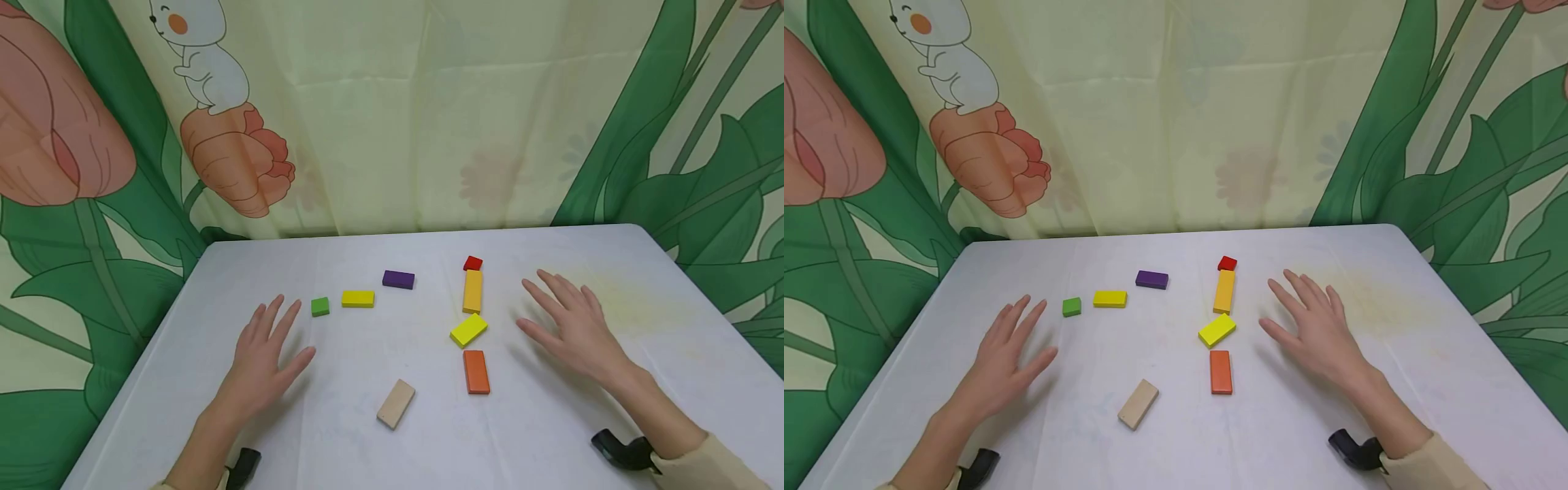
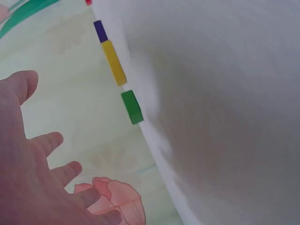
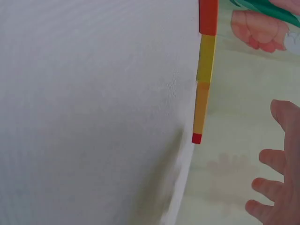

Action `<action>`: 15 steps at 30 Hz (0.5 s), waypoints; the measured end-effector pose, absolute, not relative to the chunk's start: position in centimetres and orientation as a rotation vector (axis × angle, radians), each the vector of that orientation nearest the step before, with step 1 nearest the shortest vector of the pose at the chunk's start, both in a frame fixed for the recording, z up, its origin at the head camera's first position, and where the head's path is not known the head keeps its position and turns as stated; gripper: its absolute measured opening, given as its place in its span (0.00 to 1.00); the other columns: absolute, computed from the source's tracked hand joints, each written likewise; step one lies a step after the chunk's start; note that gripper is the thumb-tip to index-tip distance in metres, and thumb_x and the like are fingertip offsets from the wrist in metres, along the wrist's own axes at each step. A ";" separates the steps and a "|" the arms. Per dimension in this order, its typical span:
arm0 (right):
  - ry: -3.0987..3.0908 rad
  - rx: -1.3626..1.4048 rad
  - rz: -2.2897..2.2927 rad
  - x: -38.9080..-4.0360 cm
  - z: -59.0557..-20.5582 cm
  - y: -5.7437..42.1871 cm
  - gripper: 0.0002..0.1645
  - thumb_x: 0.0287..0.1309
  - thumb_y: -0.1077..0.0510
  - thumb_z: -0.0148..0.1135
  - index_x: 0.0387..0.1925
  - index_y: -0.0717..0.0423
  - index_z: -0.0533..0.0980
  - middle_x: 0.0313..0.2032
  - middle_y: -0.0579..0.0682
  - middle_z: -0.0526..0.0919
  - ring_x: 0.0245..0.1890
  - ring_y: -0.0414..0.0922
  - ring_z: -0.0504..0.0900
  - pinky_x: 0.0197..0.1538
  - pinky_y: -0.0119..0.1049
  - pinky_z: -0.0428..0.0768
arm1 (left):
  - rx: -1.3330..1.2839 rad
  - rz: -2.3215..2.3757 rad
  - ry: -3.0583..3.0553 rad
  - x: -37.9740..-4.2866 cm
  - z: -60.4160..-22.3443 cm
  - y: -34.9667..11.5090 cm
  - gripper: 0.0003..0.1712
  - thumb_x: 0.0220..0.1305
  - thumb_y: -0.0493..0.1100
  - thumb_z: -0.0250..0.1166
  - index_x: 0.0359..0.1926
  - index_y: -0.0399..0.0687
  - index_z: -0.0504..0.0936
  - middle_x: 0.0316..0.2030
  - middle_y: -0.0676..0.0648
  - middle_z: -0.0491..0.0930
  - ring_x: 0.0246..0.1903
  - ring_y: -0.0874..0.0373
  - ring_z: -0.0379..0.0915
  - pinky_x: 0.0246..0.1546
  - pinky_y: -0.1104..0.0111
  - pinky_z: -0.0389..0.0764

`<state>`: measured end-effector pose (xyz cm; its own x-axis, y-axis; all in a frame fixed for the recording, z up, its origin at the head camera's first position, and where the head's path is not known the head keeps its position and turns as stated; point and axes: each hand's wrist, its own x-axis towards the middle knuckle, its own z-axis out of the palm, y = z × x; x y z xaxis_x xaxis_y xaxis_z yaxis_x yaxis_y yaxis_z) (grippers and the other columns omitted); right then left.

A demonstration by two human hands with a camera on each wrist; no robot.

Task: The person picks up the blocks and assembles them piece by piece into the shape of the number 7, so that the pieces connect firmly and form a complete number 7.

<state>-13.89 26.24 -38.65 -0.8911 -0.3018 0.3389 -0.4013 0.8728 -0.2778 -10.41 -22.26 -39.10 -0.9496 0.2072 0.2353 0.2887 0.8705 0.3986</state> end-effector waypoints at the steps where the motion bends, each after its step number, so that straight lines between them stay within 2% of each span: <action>1: -2.757 0.530 0.508 -13.9 -38.7 26.1 0.44 0.60 0.47 0.69 0.74 0.56 0.65 0.72 0.65 0.59 0.69 0.69 0.56 0.70 0.71 0.41 | -0.391 -0.679 -2.844 -10.5 -39.1 -22.1 0.44 0.70 0.57 0.62 0.79 0.53 0.55 0.77 0.39 0.47 0.74 0.32 0.39 0.66 0.32 0.47; 7: -2.746 0.541 0.581 -14.1 -38.4 25.0 0.43 0.60 0.48 0.69 0.74 0.55 0.65 0.72 0.63 0.60 0.70 0.66 0.57 0.70 0.69 0.46 | -0.462 -0.811 -2.733 -11.0 -39.5 -21.0 0.44 0.68 0.50 0.66 0.79 0.52 0.56 0.77 0.40 0.49 0.74 0.37 0.43 0.65 0.34 0.56; 11: -2.730 0.581 0.674 -14.3 -38.4 24.3 0.43 0.61 0.50 0.69 0.74 0.54 0.66 0.73 0.61 0.61 0.70 0.64 0.58 0.66 0.70 0.56 | -0.504 -0.856 -2.689 -11.2 -39.7 -20.2 0.45 0.67 0.47 0.68 0.79 0.50 0.57 0.77 0.41 0.50 0.74 0.40 0.46 0.63 0.36 0.64; 15: -2.708 0.634 0.750 -14.3 -38.4 23.7 0.42 0.60 0.52 0.71 0.74 0.53 0.66 0.73 0.58 0.61 0.71 0.62 0.59 0.62 0.70 0.64 | -0.565 -0.911 -2.652 -11.3 -39.9 -19.3 0.45 0.66 0.46 0.69 0.78 0.50 0.58 0.77 0.42 0.50 0.74 0.41 0.47 0.62 0.38 0.66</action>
<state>-14.28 23.72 -38.42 -0.8709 -0.3396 0.3554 -0.4740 0.7716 -0.4243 -11.28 -19.28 -39.86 -0.8842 0.2707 0.3808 0.4476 0.7245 0.5242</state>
